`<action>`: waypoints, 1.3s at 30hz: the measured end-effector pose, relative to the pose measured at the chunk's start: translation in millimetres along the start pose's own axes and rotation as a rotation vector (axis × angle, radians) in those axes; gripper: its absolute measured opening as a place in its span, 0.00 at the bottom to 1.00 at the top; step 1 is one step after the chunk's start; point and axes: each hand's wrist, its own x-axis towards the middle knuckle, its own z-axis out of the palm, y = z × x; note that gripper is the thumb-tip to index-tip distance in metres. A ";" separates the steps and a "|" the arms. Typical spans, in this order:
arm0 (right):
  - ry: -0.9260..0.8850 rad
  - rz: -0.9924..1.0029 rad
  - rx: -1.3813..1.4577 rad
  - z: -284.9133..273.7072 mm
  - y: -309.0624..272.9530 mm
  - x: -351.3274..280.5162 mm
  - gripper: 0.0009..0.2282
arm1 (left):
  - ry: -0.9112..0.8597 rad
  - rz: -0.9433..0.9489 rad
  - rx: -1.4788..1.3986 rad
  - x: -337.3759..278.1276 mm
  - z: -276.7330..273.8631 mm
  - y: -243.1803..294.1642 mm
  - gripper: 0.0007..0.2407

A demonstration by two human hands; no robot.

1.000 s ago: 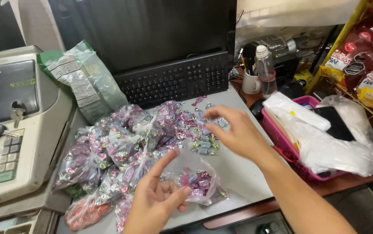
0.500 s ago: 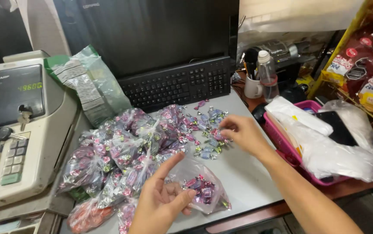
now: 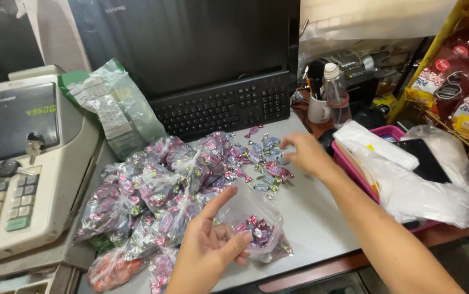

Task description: Bagging small wrapped items from a large pile into individual plastic bags at a checkout counter

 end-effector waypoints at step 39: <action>-0.035 -0.543 0.867 -42.0 -80.8 -122.5 0.11 | -0.063 -0.029 -0.028 16.9 35.2 -3.9 0.29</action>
